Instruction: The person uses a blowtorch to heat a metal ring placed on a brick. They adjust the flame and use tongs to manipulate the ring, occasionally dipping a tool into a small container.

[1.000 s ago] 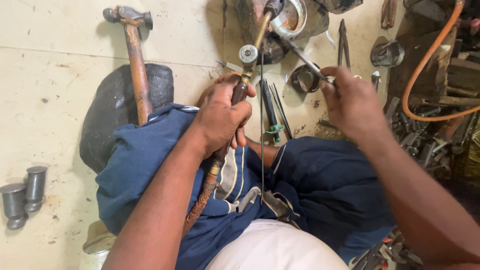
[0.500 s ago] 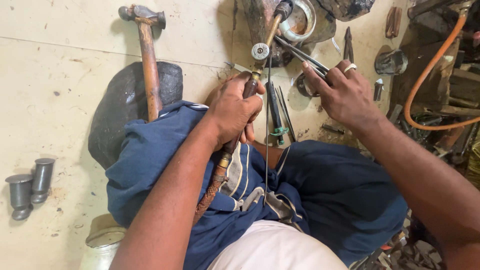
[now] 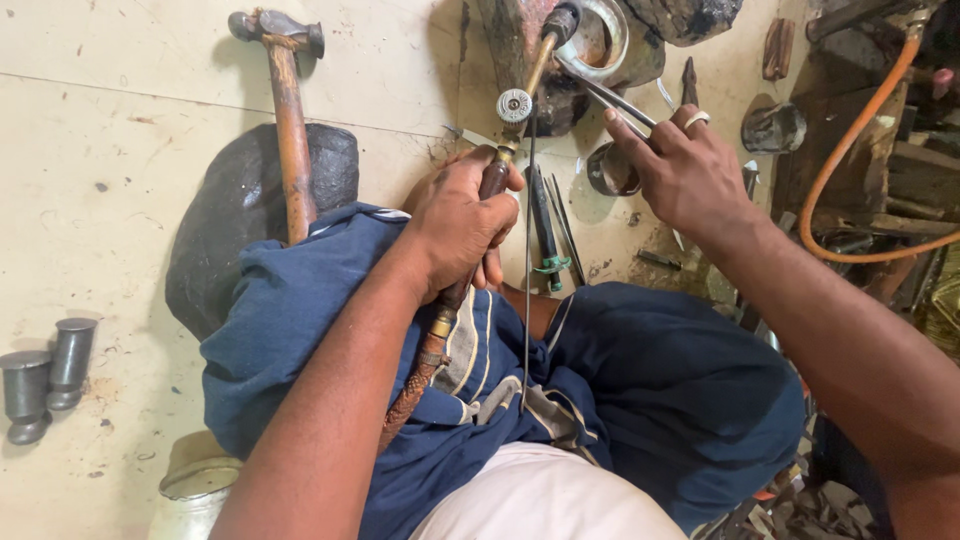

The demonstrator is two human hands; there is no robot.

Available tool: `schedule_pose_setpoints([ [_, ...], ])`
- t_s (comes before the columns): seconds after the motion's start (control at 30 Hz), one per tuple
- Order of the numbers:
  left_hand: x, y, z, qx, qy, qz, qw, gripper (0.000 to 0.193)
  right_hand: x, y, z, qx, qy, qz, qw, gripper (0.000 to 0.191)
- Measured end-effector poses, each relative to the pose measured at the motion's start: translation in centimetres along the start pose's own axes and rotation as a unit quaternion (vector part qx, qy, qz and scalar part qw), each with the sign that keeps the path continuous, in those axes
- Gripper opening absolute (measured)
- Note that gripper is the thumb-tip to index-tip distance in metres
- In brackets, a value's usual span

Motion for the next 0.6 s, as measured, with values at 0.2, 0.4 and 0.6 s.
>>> schedule_pose_setpoints([
  [0.2,0.0,0.0,0.0,0.008,0.006,-0.002,1.0,0.03,-0.1,0.1,0.1,0.021,-0.017,-0.01,1.0,0.065],
  [0.4,0.2,0.3,0.0,0.001,0.017,0.007,1.0,0.03,-0.5,1.0,-0.3,0.009,0.008,-0.013,1.0,0.06],
  [0.6,0.3,0.0,0.2,0.018,0.006,0.001,1.0,0.03,-0.7,1.9,-0.7,0.016,-0.014,-0.022,1.0,0.057],
])
Point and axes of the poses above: each hand's wrist, its own x-axis towards the middle knuckle, its own y-axis out of the palm, z = x × y, the point moved 7 cm from there along x, towards the middle knuckle, and after that the axes turned 6 degrees about -y, right-handed, at the moved point
